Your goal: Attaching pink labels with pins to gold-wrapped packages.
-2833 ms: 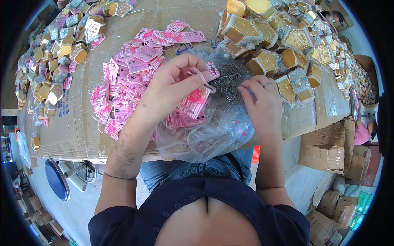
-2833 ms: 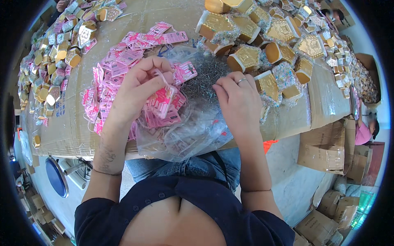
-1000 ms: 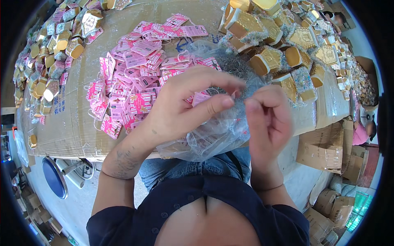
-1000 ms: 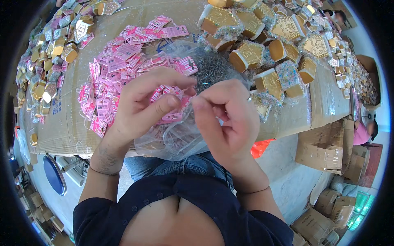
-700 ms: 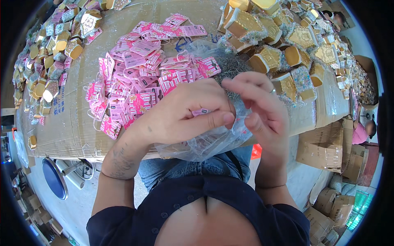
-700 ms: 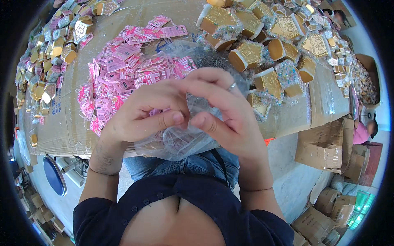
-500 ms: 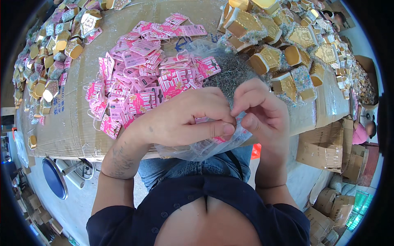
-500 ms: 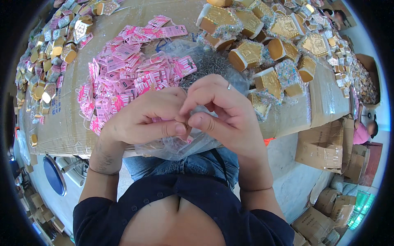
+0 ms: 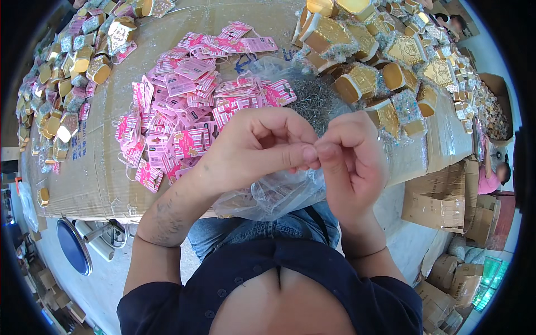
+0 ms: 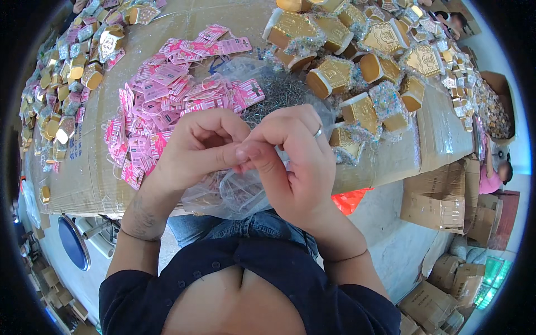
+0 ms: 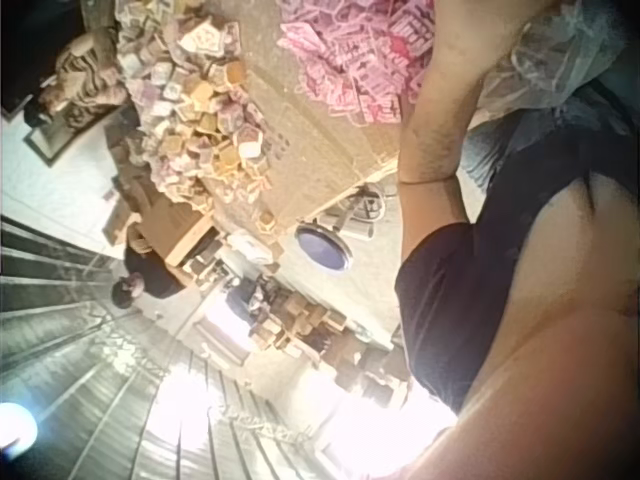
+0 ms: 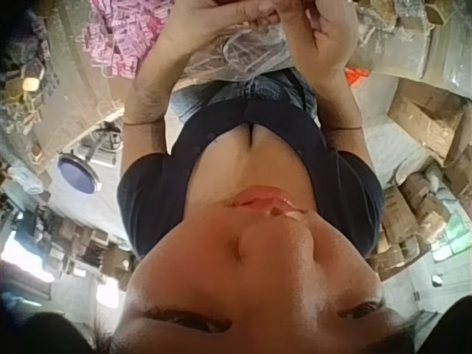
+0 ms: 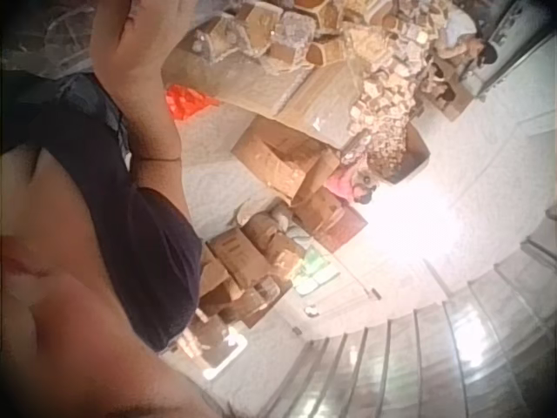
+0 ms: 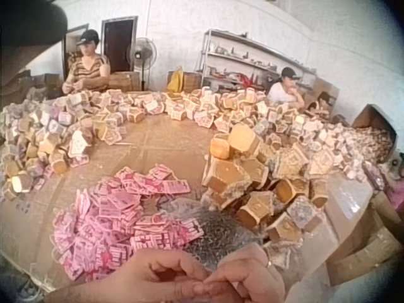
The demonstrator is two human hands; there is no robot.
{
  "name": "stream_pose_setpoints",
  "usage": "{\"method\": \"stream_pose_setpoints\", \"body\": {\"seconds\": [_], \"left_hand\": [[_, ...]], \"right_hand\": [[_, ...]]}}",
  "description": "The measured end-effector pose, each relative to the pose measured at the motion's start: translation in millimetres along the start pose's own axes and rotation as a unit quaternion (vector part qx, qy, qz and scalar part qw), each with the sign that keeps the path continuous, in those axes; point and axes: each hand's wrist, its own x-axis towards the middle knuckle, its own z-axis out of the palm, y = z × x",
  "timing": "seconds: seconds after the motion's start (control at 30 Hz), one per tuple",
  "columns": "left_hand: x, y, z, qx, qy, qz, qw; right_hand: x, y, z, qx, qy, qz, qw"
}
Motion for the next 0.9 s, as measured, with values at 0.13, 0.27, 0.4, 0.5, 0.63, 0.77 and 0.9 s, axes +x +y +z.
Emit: {"method": "stream_pose_setpoints", "body": {"seconds": [0.13,0.27,0.4,0.5,0.63,0.77,0.9], "left_hand": [[2.0,0.4,-2.9,-0.129,-0.069,-0.063,0.987],[-0.9,6.0,-3.3,-0.103,-0.066,-0.063,0.991],[-2.0,7.1,-0.8,-0.071,-0.020,-0.033,0.997],[0.9,4.9,-2.9,-0.112,0.008,0.004,0.994],[6.5,1.5,-12.5,-0.105,0.039,0.054,0.992],[5.2,5.1,-18.6,-0.174,0.049,0.076,0.980],[5.3,9.7,-17.6,-0.164,0.071,0.086,0.980]], "right_hand": [[6.6,-0.3,-5.3,0.039,-0.055,-0.066,0.996],[9.2,3.6,-7.1,0.061,-0.072,-0.061,0.994],[18.4,10.5,-9.7,0.095,-0.103,-0.031,0.990],[38.6,14.5,-13.3,0.142,-0.105,0.027,0.984],[96.8,24.7,-23.7,-0.146,-0.087,0.003,0.985],[127.0,57.5,-13.5,-0.435,-0.049,-0.171,0.883],[135.0,62.6,-8.6,-0.535,-0.137,-0.119,0.826]]}}
